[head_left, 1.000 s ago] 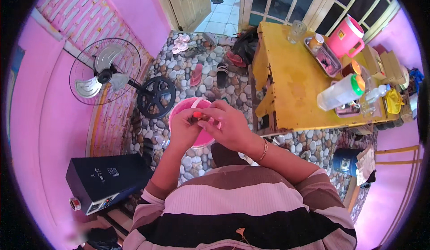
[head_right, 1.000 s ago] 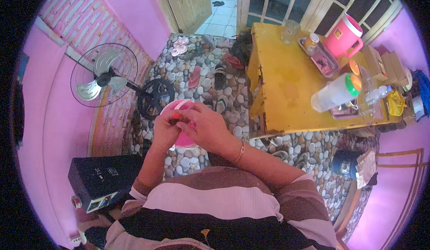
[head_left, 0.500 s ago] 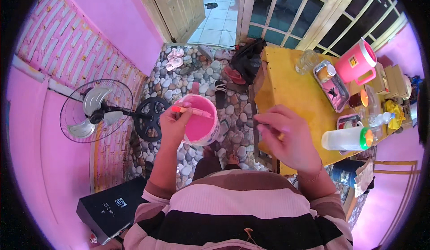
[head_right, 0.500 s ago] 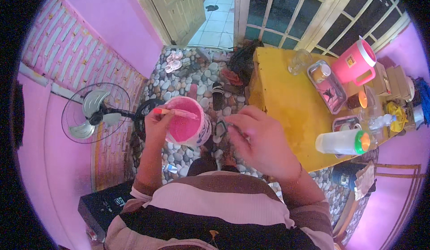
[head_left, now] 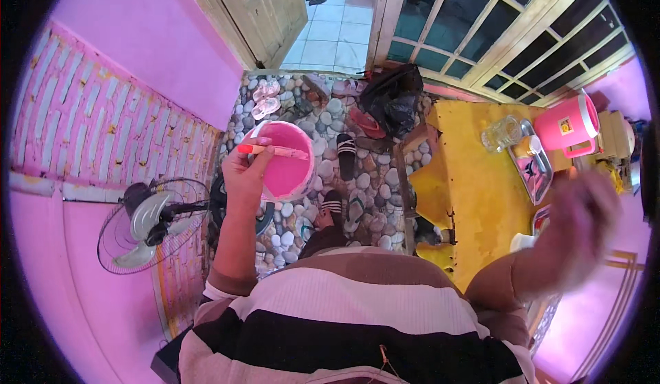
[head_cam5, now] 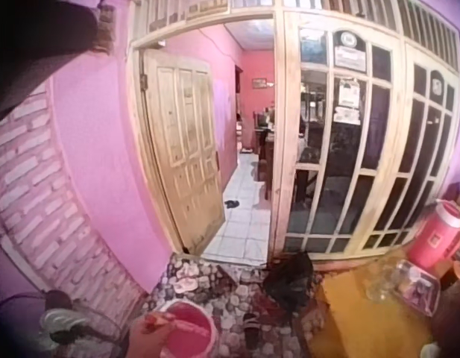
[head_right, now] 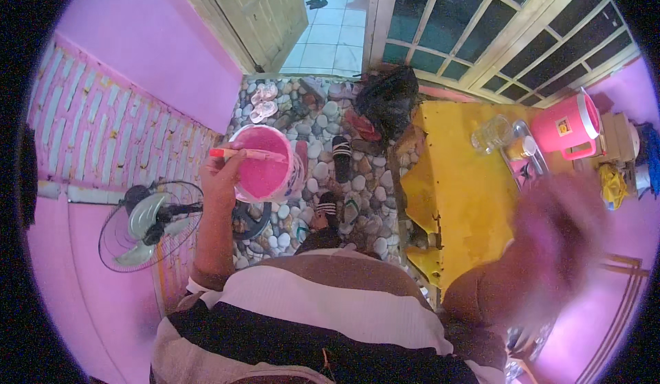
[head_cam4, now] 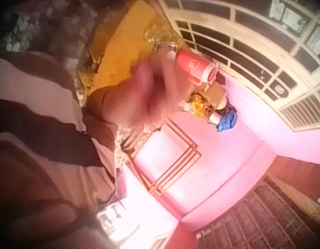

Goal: The person mixes pink paint in a bucket using a brush and a scraper, adds white powder from a bag, and stirs the mixture thoroughly. The person also handles a small bag containing pink powder and picks up a separate bucket containing two fish-shaped objects.

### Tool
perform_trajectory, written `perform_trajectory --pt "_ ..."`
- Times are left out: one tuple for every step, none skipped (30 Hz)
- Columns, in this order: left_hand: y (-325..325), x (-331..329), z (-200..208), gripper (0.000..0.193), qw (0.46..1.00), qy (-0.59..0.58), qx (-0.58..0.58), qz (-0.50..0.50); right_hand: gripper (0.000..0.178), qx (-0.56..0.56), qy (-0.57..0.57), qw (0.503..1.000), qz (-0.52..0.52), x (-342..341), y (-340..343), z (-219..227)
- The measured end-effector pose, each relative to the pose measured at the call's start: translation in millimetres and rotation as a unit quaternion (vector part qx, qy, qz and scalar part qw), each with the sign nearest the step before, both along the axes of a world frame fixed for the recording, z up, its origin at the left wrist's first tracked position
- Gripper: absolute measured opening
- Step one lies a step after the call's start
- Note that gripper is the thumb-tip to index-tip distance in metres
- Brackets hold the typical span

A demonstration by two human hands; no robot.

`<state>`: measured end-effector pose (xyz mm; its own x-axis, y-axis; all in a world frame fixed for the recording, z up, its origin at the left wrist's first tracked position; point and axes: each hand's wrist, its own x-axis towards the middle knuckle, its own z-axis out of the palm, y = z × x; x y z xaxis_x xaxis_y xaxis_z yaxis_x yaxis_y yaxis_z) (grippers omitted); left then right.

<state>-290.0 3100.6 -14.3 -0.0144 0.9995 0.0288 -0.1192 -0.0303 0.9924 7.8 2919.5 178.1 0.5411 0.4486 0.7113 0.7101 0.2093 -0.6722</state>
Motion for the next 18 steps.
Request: perform_trajectory --pt "6 -6 6 0.015 1.000 0.011 -0.024 -0.008 0.017 -0.060 -0.013 0.998 0.008 -21 36 -4" --pt "11 -13 10 0.014 0.999 0.025 -0.047 -0.011 0.021 -0.226 -0.149 0.962 0.039 -19 43 -10" --pt "15 -18 10 0.014 0.998 0.027 -0.050 -0.010 0.026 -0.380 -0.278 0.879 0.069 -17 49 -14" --pt "19 -23 10 0.014 0.998 0.034 -0.045 -0.011 0.026 -0.382 -0.277 0.879 0.072 -22 51 -13" --pt "24 -25 10 0.014 0.998 0.037 -0.039 -0.014 0.026 -0.470 -0.292 0.823 0.124 -31 48 -7" --pt "29 -26 9 0.014 0.999 0.036 -0.038 -0.013 0.027 -0.550 -0.304 0.758 0.175 -37 47 1" --pt "35 -27 8 0.014 0.999 0.031 -0.041 -0.012 0.027 -0.549 -0.305 0.758 0.176 -44 46 15" --pt "42 -21 11 0.014 0.998 0.025 -0.043 -0.024 0.016 -0.554 -0.343 0.738 0.177 -51 42 39" --pt "44 -25 12 0.014 0.998 0.032 -0.046 -0.018 0.008 -0.552 -0.381 0.715 0.197 -57 45 46" --pt "44 -29 12 0.014 0.998 0.029 -0.050 0.007 0.008 -0.550 -0.378 0.716 0.206 -61 53 43" --pt "43 -37 8 0.013 0.998 0.020 -0.053 0.038 0.010 -0.531 -0.410 0.704 0.233 -72 61 37" --pt "52 -32 11 0.013 0.999 0.014 -0.048 0.019 0.014 -0.522 -0.433 0.698 0.229 -79 61 44" --pt "61 -31 11 0.013 0.998 -0.007 -0.056 -0.009 0.014 -0.528 -0.429 0.702 0.211 -91 60 51" --pt "65 -34 12 0.014 0.998 -0.019 -0.065 -0.017 0.011 -0.511 -0.485 0.697 0.137 -104 61 51" --pt "69 -30 12 0.014 0.998 -0.017 -0.061 -0.016 0.011 -0.498 -0.510 0.694 0.100 -102 59 53" --pt "73 -20 14 0.014 0.998 -0.020 -0.061 0.006 0.012 -0.486 -0.533 0.690 0.059 -99 57 57" --pt "71 -29 8 0.014 0.996 -0.016 -0.067 0.051 0.009 -0.454 -0.593 0.657 0.096 -87 58 57" --pt "74 -26 10 0.014 0.996 -0.010 -0.068 0.053 0.008 -0.445 -0.617 0.640 0.108 -83 62 65"
